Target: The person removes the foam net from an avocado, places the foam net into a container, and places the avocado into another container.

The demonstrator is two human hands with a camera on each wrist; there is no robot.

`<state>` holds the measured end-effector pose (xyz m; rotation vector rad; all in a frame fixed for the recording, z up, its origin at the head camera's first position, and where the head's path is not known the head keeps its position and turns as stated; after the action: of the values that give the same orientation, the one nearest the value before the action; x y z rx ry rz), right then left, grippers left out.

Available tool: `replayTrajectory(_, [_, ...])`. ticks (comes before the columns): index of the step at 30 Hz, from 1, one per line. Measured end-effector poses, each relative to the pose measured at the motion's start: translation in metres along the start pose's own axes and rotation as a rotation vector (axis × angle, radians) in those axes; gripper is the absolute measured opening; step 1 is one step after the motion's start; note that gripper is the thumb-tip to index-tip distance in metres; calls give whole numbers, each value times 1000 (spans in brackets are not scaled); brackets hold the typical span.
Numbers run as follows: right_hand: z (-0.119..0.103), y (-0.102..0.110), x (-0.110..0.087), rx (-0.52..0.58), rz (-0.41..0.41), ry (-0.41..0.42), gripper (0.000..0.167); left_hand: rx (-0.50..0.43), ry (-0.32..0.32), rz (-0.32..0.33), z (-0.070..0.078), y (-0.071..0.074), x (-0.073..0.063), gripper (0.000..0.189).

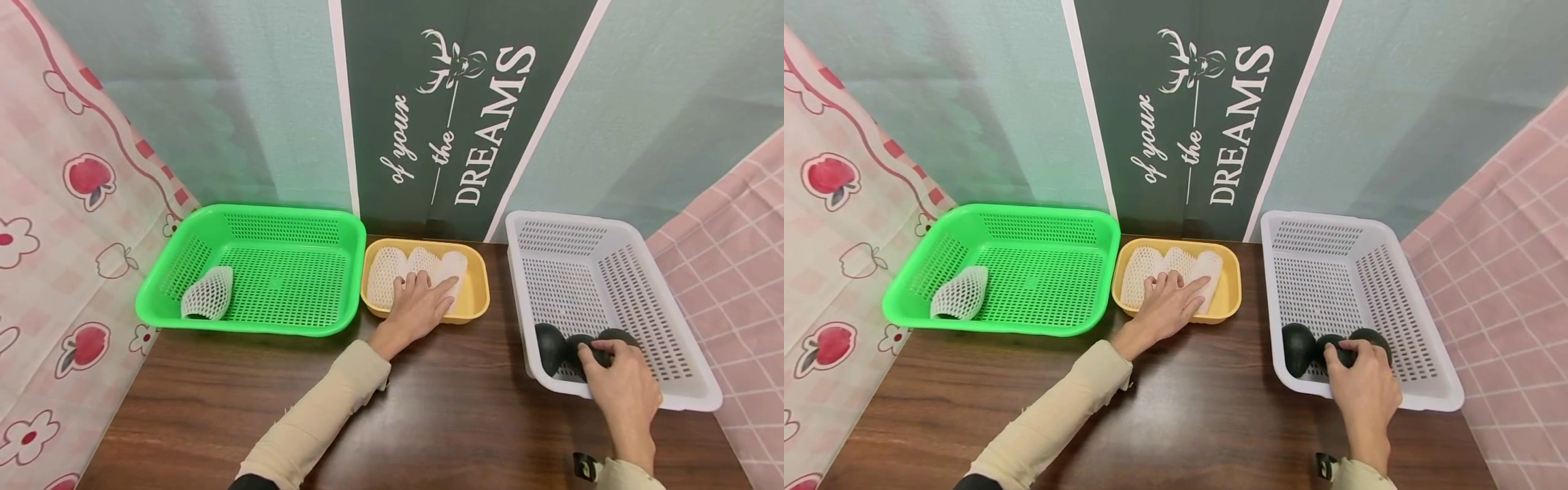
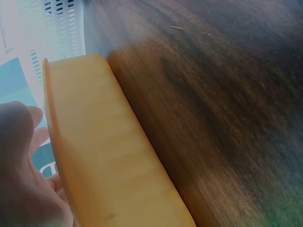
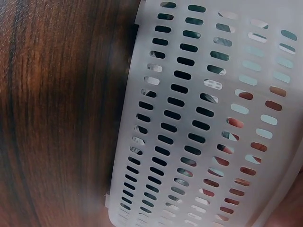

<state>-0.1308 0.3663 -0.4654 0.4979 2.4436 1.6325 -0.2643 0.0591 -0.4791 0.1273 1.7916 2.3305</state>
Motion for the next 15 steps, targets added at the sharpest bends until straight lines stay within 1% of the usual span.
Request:
replayTrajectory(6, [1, -1, 0, -2, 7, -1, 46, -7, -5, 9, 0, 3, -3, 44])
replayTrajectory(10, [1, -1, 0, -1, 9, -3, 45, -13, -11, 16, 0, 7, -5, 45])
replayTrajectory(15, [2, 0, 0, 3, 16, 1, 46, -15, -23, 41, -3, 14, -9, 42])
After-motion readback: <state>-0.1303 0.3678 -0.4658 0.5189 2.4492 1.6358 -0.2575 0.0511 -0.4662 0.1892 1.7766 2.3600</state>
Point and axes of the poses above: each hand's wrist, its own x-axis towards the middle knuckle, its own y-axis out of the back of the hand, z = x × y, the point moved 10 cm from there along x, towards the middle knuckle, and after that the axes turned 15 degrees about y, right-handed, at the moved point
